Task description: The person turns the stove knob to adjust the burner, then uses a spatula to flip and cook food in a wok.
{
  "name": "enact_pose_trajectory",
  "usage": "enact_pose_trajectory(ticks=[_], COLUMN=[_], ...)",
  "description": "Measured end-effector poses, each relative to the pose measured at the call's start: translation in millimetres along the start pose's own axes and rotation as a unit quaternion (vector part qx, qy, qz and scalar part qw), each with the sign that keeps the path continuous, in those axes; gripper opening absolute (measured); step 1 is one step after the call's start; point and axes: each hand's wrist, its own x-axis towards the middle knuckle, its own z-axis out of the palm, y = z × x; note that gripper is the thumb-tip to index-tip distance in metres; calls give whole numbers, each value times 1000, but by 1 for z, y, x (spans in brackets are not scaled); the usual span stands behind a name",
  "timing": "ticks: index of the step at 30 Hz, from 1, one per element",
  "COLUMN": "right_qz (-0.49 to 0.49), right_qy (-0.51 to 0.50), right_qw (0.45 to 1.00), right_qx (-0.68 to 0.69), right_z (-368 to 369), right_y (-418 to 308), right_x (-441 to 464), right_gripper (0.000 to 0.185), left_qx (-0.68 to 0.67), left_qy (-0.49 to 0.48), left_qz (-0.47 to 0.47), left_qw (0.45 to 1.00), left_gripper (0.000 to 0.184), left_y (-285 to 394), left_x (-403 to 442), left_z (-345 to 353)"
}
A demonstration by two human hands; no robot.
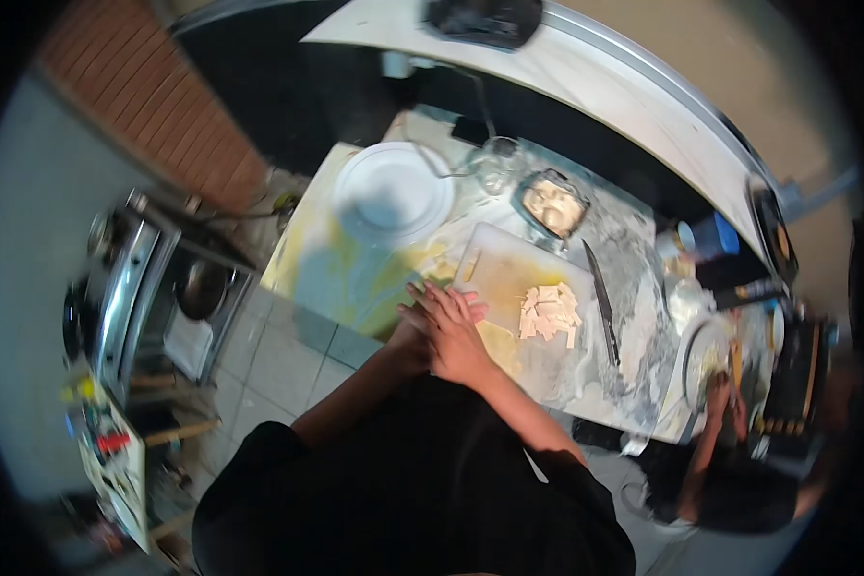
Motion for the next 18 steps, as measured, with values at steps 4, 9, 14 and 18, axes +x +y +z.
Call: enact_pose_trajectory(ticks=[4,9,14,18], right_qz=[-33,6,-183,-201], right_qy=[-32,8,-62,-153], right_qw=[997,998,963,966], right_qx=[-54,63,188,56], right_z=[8,26,69,147], right_y=[20,20,-85,-130], right_x=[-5,-20,-19,-19], right_gripper=[58,49,50,45], left_qx=[-183,-75,-135,-167], left_qy=[315,457,566,498], left_qz=[-86,16,59,86], left_qw=[927,886,811,847], left_gripper=[61,57,57,54], left_y=[24,46,27,43], left_x=[-45,-105,-182,-256], left_z=[24,69,91,98])
